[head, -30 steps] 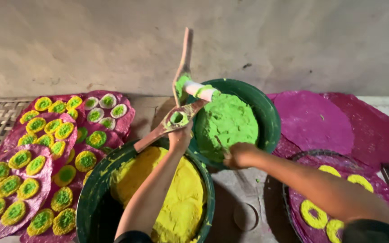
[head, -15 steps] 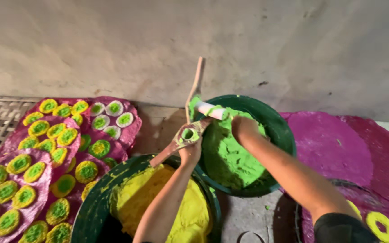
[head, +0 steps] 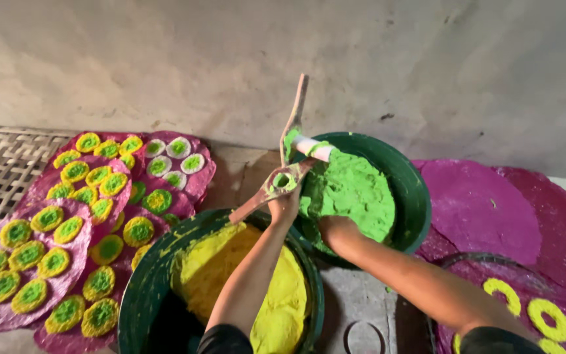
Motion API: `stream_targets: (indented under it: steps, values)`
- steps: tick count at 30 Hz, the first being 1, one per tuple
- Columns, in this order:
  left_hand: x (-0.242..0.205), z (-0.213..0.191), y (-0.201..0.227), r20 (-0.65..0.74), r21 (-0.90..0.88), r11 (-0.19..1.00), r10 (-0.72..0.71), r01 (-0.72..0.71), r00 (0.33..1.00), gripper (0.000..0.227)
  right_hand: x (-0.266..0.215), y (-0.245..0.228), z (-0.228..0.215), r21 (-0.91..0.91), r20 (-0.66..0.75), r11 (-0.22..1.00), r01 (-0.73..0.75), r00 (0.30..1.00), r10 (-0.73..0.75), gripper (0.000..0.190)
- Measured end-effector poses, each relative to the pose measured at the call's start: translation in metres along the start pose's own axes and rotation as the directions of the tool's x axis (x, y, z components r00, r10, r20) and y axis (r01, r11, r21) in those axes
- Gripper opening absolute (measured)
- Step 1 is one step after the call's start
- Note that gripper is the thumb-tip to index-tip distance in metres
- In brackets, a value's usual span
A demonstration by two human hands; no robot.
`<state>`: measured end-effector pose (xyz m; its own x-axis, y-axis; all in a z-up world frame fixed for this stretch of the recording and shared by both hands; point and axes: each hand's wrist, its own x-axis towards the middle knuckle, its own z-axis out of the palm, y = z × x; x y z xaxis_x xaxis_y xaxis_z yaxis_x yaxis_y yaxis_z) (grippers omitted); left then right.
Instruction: The person uses a manual press tool to scoop yellow dough from a green bowl and form circular shapes onto a purple surface. They then use the same tool to scoop green dough and press it into the center of the yellow circles, creating a two-toned pattern. The finished dough circles are arranged on a purple tray.
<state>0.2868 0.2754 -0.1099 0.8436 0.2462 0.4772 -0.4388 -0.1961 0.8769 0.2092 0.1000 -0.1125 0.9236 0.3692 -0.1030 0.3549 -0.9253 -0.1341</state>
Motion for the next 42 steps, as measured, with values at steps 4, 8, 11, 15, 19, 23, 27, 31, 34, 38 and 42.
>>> stream_targets:
  steps: [4, 8, 11, 15, 19, 23, 27, 31, 34, 38, 42]
  values:
    - [0.005, -0.003, 0.005, 0.009, -0.106, 0.991, -0.075, 0.076, 0.997, 0.039, -0.042, 0.03, -0.028, 0.032, 0.231, 0.999, -0.01, 0.973, 0.002, 0.021]
    - [0.025, -0.034, 0.045, 0.044, 0.154, 0.98, 0.119, -0.125, 0.992, 0.048, -0.102, 0.073, -0.103, 0.436, -0.053, 0.894, 0.105, 0.994, -0.091, 0.03]
    - [0.009, -0.055, 0.097, 0.12, 0.258, 0.94, 0.196, -0.222, 0.973, 0.051, -0.141, 0.078, -0.177, 0.733, 0.29, 0.609, -0.302, 0.949, 0.122, 0.037]
    - [-0.003, -0.054, 0.159, 0.397, 0.402, 0.885, 0.062, -0.235, 0.916, 0.066, -0.152, 0.052, -0.233, 0.829, 0.286, 0.494, -0.261, 0.958, 0.025, 0.04]
    - [-0.006, -0.062, 0.185, 0.589, 0.375, 0.836, 0.119, -0.4, 0.799, 0.06, -0.146, 0.026, -0.272, 0.174, 0.097, 0.975, -0.135, 0.988, 0.119, 0.035]
    - [-0.032, -0.055, 0.171, 0.567, 0.283, 0.823, 0.27, -0.492, 0.779, 0.05, -0.119, -0.034, -0.243, -0.457, 0.055, 0.874, 0.168, 0.985, -0.161, 0.036]
    - [-0.053, -0.062, 0.157, 0.657, 0.257, 0.909, 0.086, -0.329, 0.749, 0.051, -0.132, -0.052, -0.222, -0.413, -0.207, 0.824, 0.389, 0.841, -0.5, 0.03]
    - [-0.033, -0.084, 0.148, 0.498, 0.337, 0.937, -0.097, -0.089, 0.862, 0.051, -0.157, -0.041, -0.249, -0.22, -0.109, 0.975, 0.013, 0.993, -0.038, 0.026]
    - [-0.024, -0.084, 0.161, 0.334, 0.272, 0.959, -0.019, -0.077, 0.942, 0.052, -0.169, -0.035, -0.251, 0.148, -0.156, 0.961, -0.232, 0.954, 0.255, 0.039]
    - [-0.026, -0.065, 0.175, 0.263, 0.347, 0.9, 0.176, -0.263, 0.949, 0.073, -0.155, -0.075, -0.171, 0.45, -0.573, 0.85, 0.274, 0.819, 0.039, 0.052]
    - [-0.011, -0.068, 0.164, 0.316, 0.521, 0.787, 0.183, -0.331, 0.931, 0.057, -0.176, -0.066, -0.138, 0.729, -0.107, 0.678, -0.097, 0.962, 0.253, 0.047]
